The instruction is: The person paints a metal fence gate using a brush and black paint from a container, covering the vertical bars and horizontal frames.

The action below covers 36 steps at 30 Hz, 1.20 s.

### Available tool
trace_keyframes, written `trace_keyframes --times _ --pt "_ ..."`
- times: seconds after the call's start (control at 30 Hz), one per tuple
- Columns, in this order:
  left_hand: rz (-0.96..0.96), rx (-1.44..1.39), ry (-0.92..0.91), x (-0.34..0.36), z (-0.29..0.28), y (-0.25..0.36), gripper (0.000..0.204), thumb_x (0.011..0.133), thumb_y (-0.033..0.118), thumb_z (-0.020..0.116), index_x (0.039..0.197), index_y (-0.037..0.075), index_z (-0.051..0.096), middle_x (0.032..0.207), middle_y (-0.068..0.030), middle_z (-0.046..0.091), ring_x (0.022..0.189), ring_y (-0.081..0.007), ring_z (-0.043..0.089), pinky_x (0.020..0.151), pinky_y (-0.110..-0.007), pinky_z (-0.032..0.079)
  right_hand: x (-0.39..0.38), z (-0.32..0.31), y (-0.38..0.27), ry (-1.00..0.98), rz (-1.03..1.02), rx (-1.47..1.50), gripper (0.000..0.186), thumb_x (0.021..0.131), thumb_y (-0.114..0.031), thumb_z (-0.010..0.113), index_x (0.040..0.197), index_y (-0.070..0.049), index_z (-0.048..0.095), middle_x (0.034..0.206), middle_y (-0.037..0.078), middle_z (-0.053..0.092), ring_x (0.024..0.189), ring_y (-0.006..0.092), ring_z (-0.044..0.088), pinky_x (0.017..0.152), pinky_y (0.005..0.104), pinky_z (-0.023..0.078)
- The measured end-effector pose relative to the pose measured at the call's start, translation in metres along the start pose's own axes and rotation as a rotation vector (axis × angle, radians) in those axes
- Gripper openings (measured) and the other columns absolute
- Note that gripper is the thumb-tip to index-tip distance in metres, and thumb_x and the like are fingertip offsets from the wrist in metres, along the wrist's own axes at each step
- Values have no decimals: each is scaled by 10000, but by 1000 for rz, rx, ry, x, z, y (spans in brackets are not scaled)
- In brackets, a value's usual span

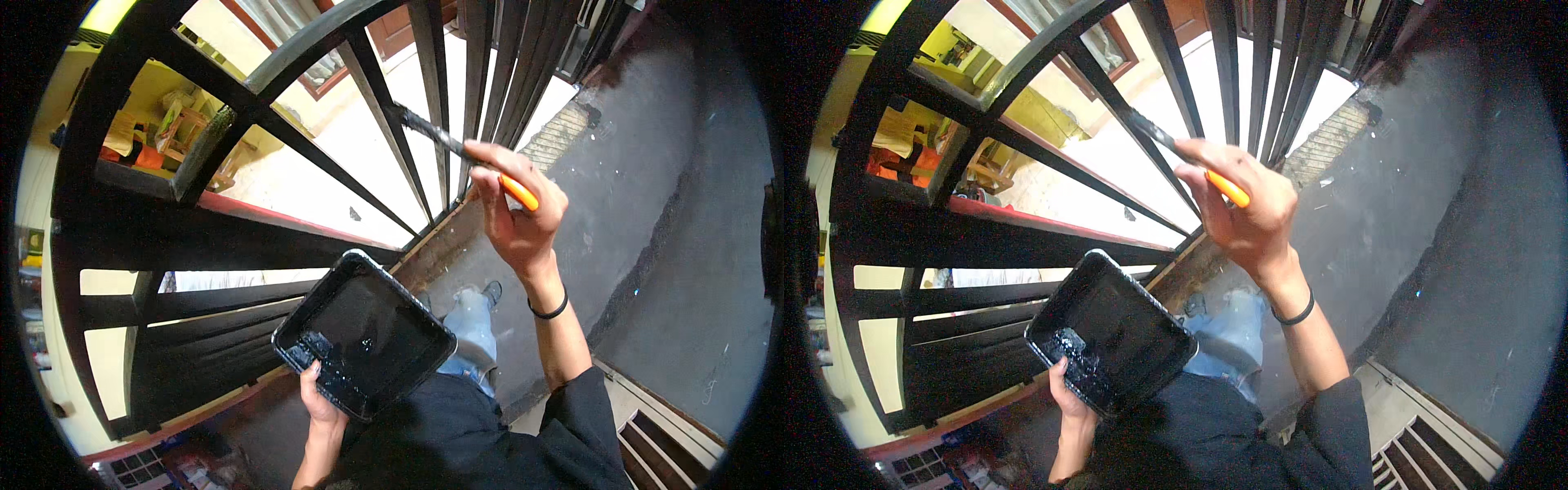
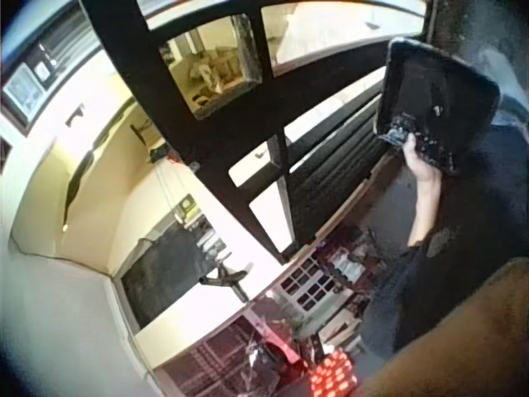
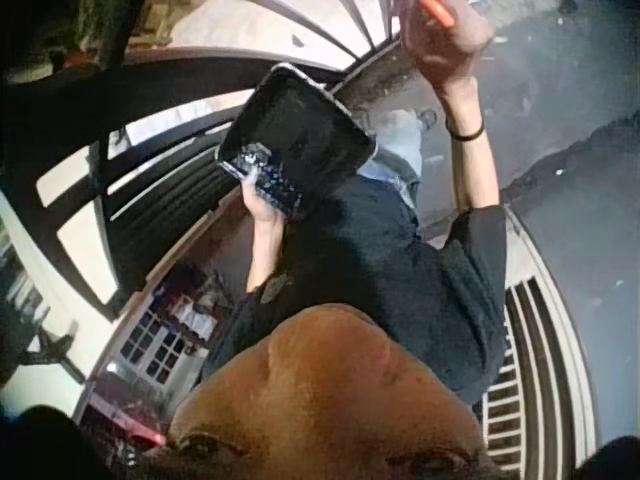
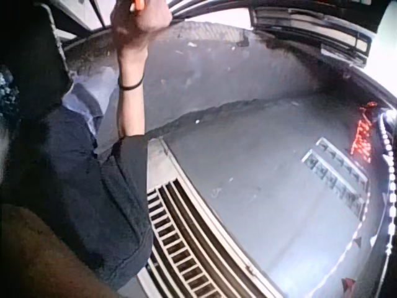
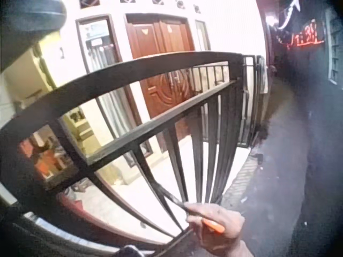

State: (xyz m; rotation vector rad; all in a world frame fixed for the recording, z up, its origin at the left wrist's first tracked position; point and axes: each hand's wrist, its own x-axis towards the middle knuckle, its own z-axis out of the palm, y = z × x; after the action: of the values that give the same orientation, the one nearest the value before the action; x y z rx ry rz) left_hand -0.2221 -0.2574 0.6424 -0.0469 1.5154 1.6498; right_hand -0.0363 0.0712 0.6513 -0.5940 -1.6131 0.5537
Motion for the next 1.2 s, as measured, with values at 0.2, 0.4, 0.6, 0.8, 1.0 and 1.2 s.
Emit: trace_keyframes --times 0.2,0.4,0.6,0.8,1.0,1.2 --pt "-76 -37 -11 -1 -12 16 574 894 393 598 1355 49 602 1273 -145 685 1181 -328 648 1065 -475 494 23 30 -7 223 -136 168 228 882 -59 813 1103 -20 774 1047 136 793 896 253 785 761 320 616" --pt "-7 8 31 3 -19 18 542 878 403 620 1301 63 626 1189 -114 703 1095 -294 674 984 -462 545 -73 51 32 123 -6 -20 212 915 -27 760 1127 -24 770 1052 154 787 908 273 783 776 325 615" --pt "-24 95 -13 5 -21 25 623 873 419 618 1380 58 603 1319 -159 676 1195 -351 648 1036 -492 521 -94 42 38 137 195 32 199 926 -23 749 1125 -13 758 1046 148 787 886 252 783 745 322 612" --pt "-15 194 -34 14 -31 30 661 864 442 607 1405 61 592 1334 -145 675 1210 -349 645 1059 -490 510 -19 66 8 347 -141 242 272 887 -108 815 1146 -44 763 1069 117 787 854 256 774 704 322 611" --pt "-9 222 -48 29 -34 32 656 862 442 601 1388 51 593 1304 -140 689 1169 -332 661 1036 -471 521 -122 80 51 316 323 181 184 948 -39 735 1129 -14 753 1061 144 785 838 213 772 709 312 603" --pt "-22 267 -61 39 -40 29 639 869 440 590 1369 43 603 1304 -142 687 1154 -324 661 1028 -460 523 -131 85 49 412 459 237 173 967 -68 734 1129 -13 759 1036 134 788 843 192 766 728 300 595"
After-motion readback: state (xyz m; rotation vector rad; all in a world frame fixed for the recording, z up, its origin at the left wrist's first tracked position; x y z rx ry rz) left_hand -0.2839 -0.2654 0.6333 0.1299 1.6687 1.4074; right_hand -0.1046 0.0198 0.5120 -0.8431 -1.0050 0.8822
